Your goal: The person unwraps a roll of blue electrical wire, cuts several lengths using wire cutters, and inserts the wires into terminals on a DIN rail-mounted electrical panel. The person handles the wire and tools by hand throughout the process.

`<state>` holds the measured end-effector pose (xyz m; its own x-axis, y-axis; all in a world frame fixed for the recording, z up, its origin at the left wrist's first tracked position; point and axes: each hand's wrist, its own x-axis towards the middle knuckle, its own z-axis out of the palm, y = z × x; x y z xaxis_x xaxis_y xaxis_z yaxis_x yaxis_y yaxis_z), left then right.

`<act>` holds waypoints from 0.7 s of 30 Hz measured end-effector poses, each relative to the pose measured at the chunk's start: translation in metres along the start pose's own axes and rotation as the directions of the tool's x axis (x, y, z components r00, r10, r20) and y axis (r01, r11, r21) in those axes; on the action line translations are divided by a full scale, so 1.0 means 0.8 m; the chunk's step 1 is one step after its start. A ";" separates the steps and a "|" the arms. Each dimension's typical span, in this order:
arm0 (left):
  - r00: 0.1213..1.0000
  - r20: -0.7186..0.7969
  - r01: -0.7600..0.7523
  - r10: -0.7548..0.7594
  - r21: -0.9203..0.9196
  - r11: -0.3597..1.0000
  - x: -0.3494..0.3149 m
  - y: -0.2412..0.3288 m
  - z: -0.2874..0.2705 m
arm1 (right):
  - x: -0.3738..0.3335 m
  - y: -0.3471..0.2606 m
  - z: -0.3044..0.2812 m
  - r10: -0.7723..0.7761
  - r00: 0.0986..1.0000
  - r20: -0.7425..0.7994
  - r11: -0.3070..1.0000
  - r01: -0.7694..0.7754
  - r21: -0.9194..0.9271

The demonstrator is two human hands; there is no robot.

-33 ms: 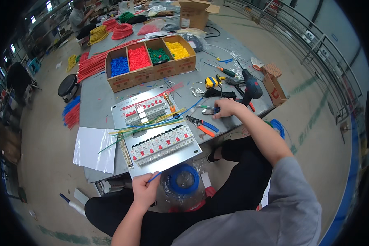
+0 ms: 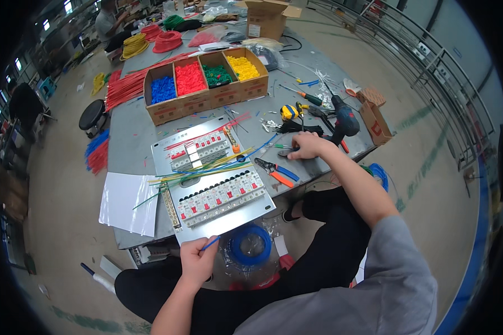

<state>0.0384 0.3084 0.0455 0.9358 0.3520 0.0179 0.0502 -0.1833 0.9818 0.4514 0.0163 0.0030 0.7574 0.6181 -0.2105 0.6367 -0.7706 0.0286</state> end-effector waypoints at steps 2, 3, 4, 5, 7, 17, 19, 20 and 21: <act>1.000 0.005 0.020 -0.020 0.007 1.000 0.002 -0.003 0.000 | 0.032 -0.002 -0.004 -0.062 0.996 -0.065 0.980 0.073 0.184; 1.000 0.014 0.026 -0.027 0.006 1.000 0.003 -0.004 0.001 | 0.042 -0.002 -0.004 -0.073 0.993 -0.096 0.956 0.097 0.277; 0.999 0.024 0.033 -0.033 0.005 0.999 0.005 -0.005 0.001 | 0.053 -0.006 -0.001 -0.123 0.984 -0.130 0.972 0.146 0.186; 0.999 0.016 0.037 -0.037 0.011 0.999 0.006 -0.005 -0.002 | 0.062 -0.024 -0.002 -0.127 0.981 -0.148 0.980 0.148 0.137; 0.995 0.052 0.090 -0.089 -0.018 0.996 0.015 -0.007 0.005 | 0.078 -0.019 0.000 -0.082 0.996 -0.026 0.993 0.084 0.084; 0.983 0.065 0.182 -0.173 -0.159 0.970 0.013 -0.016 -0.016 | 0.028 -0.047 -0.089 0.015 0.999 0.046 0.988 -0.022 0.156; 0.991 0.076 0.122 -0.109 -0.197 0.973 0.012 -0.005 -0.017 | -0.012 -0.060 -0.105 -0.039 0.998 -0.053 0.905 0.058 0.421; 0.997 0.069 0.032 -0.019 -0.198 0.980 0.013 -0.011 -0.016 | -0.025 -0.071 -0.105 -0.055 0.997 -0.049 0.830 0.074 0.553; 0.993 0.061 -0.091 0.098 -0.114 0.989 0.004 -0.012 -0.012 | -0.037 -0.080 -0.100 -0.070 0.996 -0.048 0.734 0.084 0.674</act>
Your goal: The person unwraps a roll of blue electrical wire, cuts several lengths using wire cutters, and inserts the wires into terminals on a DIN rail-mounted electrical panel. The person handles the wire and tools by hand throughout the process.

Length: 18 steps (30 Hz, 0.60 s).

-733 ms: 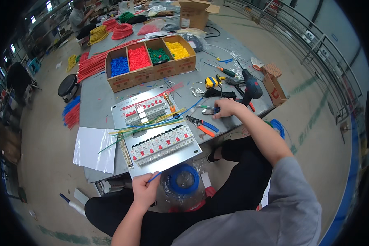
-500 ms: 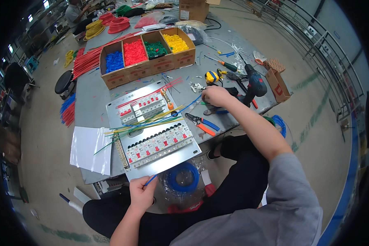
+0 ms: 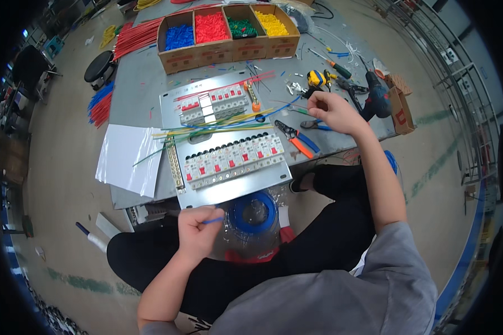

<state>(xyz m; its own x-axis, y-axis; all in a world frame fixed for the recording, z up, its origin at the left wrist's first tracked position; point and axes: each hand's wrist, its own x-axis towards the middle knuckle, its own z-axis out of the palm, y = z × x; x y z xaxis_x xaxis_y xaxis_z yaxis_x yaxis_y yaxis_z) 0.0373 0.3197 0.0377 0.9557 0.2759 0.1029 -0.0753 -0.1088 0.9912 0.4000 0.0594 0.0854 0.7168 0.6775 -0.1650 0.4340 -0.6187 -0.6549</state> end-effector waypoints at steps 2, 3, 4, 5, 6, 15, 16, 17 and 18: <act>0.969 0.064 -0.248 0.240 0.169 0.954 -0.013 0.001 0.025 | -0.025 -0.009 0.034 -0.150 0.989 0.012 0.957 0.142 0.253; 0.932 0.167 -0.348 0.321 0.170 0.922 -0.023 0.000 0.037 | -0.038 -0.021 0.058 -0.162 0.986 0.040 0.902 0.131 0.412; 0.878 0.266 -0.448 0.398 0.159 0.880 -0.035 -0.001 0.049 | -0.055 -0.039 0.077 -0.157 0.978 0.137 0.826 0.054 0.561; 0.826 0.291 -0.529 0.482 0.109 0.841 -0.043 0.002 0.062 | -0.068 -0.049 0.101 -0.269 0.947 0.177 0.757 0.094 0.646; 0.773 0.307 -0.601 0.556 0.073 0.796 -0.053 0.005 0.069 | -0.082 -0.070 0.123 -0.297 0.924 0.240 0.794 0.100 0.600; 0.897 -0.441 -0.387 -0.001 -0.788 0.479 -0.021 0.060 0.044 | -0.148 -0.119 0.244 -0.478 0.704 0.525 0.521 -0.254 0.815; 0.884 -0.442 -0.362 -0.151 -0.853 0.376 -0.010 0.069 0.035 | -0.147 -0.122 0.240 -0.444 0.728 0.523 0.503 -0.281 0.817; 0.854 -0.451 -0.351 -0.257 -0.867 0.354 -0.001 0.073 0.032 | -0.147 -0.124 0.238 -0.407 0.747 0.526 0.485 -0.311 0.817; 0.816 -0.452 -0.344 -0.360 -0.880 0.327 0.008 0.076 0.028 | -0.148 -0.127 0.236 -0.363 0.770 0.526 0.501 -0.315 0.806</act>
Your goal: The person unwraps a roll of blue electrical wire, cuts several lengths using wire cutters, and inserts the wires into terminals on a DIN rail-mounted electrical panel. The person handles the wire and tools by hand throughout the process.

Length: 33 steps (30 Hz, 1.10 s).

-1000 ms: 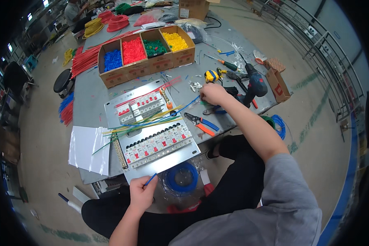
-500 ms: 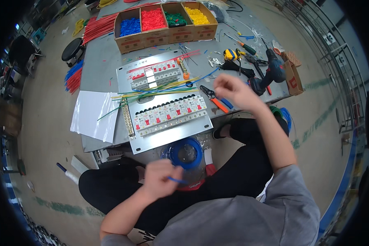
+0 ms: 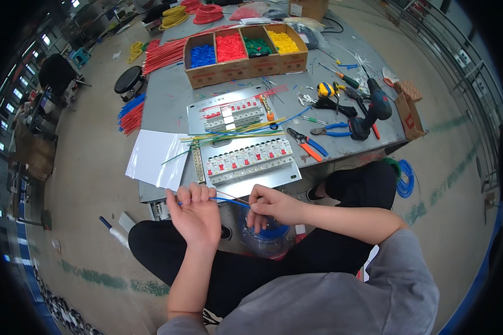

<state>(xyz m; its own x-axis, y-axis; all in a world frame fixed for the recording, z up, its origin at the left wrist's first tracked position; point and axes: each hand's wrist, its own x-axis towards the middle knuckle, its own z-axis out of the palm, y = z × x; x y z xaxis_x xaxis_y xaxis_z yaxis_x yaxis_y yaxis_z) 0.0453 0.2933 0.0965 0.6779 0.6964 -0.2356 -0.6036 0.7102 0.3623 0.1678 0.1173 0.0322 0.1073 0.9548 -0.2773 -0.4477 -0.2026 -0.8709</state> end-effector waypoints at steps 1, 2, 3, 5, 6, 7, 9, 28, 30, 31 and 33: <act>0.994 -0.107 0.021 -0.023 -0.025 0.999 0.006 0.002 0.003 | -0.002 -0.003 0.005 0.014 0.999 -0.049 1.000 -0.014 -0.013; 0.995 -0.059 0.078 -0.080 -0.034 0.996 0.016 0.004 -0.007 | -0.004 -0.005 0.010 0.027 0.995 -0.099 0.999 -0.030 -0.023; 0.991 -0.014 0.133 -0.134 -0.039 0.990 0.029 0.009 -0.021 | -0.005 -0.005 0.016 0.029 0.990 -0.139 0.999 -0.031 -0.011; 0.972 -0.050 0.227 -0.229 -0.050 0.973 0.043 0.015 -0.028 | -0.009 -0.003 0.027 0.017 0.985 -0.174 1.000 -0.013 0.018; 0.967 -0.073 0.240 -0.244 -0.060 0.969 0.049 0.014 -0.023 | -0.012 -0.002 0.031 0.013 0.980 -0.197 0.999 -0.006 0.035; 0.961 -0.094 0.254 -0.260 -0.069 0.965 0.054 0.011 -0.018 | -0.015 -0.004 0.037 -0.016 0.976 -0.217 0.997 0.032 0.068; 0.949 -0.112 0.289 -0.295 -0.064 0.955 0.063 0.007 -0.021 | -0.023 0.000 0.044 -0.089 0.976 -0.196 0.993 0.102 0.057; 0.948 0.097 0.303 -0.302 0.005 0.953 0.041 -0.026 0.023 | 0.028 -0.019 0.047 -0.175 0.938 -0.301 0.959 0.232 0.166; 0.943 0.125 0.304 -0.307 0.044 0.952 0.045 -0.024 0.028 | 0.033 -0.018 0.046 -0.244 0.928 -0.282 0.959 0.274 0.073; 0.934 0.167 0.308 -0.317 0.074 0.948 0.049 -0.021 0.026 | 0.033 -0.022 0.045 -0.248 0.931 -0.267 0.964 0.264 0.027; 0.906 0.277 0.303 -0.321 0.106 0.947 0.052 -0.018 0.023 | 0.029 -0.036 0.041 -0.255 0.938 -0.237 0.967 0.245 -0.070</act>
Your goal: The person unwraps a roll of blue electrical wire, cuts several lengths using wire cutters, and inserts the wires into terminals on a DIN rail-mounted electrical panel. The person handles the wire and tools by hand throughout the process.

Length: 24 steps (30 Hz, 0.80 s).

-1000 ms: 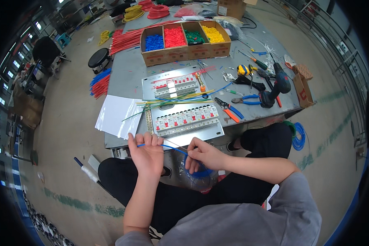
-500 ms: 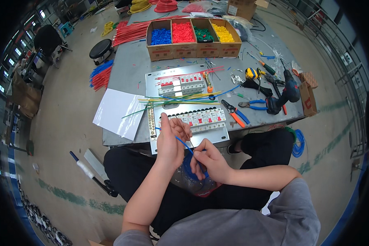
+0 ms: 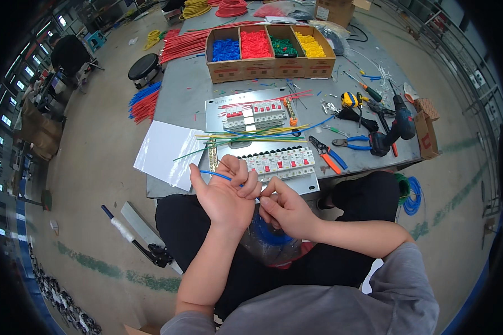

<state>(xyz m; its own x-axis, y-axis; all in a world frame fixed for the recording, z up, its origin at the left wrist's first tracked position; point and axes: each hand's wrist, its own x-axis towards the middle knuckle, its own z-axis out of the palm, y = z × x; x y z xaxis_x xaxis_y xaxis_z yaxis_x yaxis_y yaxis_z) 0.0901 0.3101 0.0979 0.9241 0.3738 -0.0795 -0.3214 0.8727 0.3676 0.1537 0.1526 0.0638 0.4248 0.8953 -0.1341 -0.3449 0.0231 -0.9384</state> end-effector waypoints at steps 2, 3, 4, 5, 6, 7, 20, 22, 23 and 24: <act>1.000 -0.001 0.001 -0.001 -0.017 1.000 -0.004 0.002 0.008 | 0.000 -0.009 -0.007 0.054 0.998 0.029 0.999 -0.054 0.001; 1.000 -0.002 0.003 -0.003 -0.027 1.000 -0.005 0.001 0.012 | 0.000 -0.013 -0.011 0.082 0.996 0.042 0.997 -0.083 0.000; 1.000 -0.004 0.000 0.000 -0.060 0.998 -0.005 -0.001 0.015 | 0.000 -0.017 -0.013 0.089 0.995 0.042 0.996 -0.090 0.013; 1.000 -0.007 -0.003 0.002 -0.092 0.996 -0.004 -0.003 0.018 | -0.001 -0.020 -0.014 0.096 0.994 0.043 0.995 -0.097 0.026; 1.000 -0.009 -0.006 0.005 -0.125 0.992 -0.004 -0.005 0.018 | -0.002 -0.022 -0.016 0.103 0.994 0.043 0.994 -0.104 0.039; 1.000 0.005 0.002 -0.001 -0.154 0.988 -0.004 -0.005 0.015 | -0.003 -0.024 -0.017 0.106 0.993 0.050 0.993 -0.108 0.049; 0.998 0.057 -0.015 0.028 -0.220 0.975 -0.005 -0.004 0.005 | -0.012 -0.014 -0.019 0.111 0.990 0.082 0.969 -0.126 0.212; 0.998 0.046 -0.022 0.034 -0.224 0.974 -0.005 -0.002 0.008 | -0.011 -0.012 -0.017 0.091 0.993 0.073 0.972 -0.104 0.213; 0.999 0.022 -0.025 0.031 -0.229 0.973 -0.005 -0.002 0.011 | -0.011 -0.011 -0.016 0.087 0.994 0.071 0.970 -0.101 0.222; 1.000 -0.003 -0.028 0.028 -0.234 0.972 -0.004 -0.002 0.013 | -0.011 -0.009 -0.016 0.083 0.994 0.070 0.968 -0.097 0.232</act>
<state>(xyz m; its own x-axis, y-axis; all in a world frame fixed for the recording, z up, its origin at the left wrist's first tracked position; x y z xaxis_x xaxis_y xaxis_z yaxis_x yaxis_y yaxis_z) 0.0895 0.3046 0.1073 0.9140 0.3992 -0.0720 -0.3867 0.9111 0.1426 0.1635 0.1391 0.0680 0.3348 0.9231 -0.1890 -0.5693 0.0383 -0.8212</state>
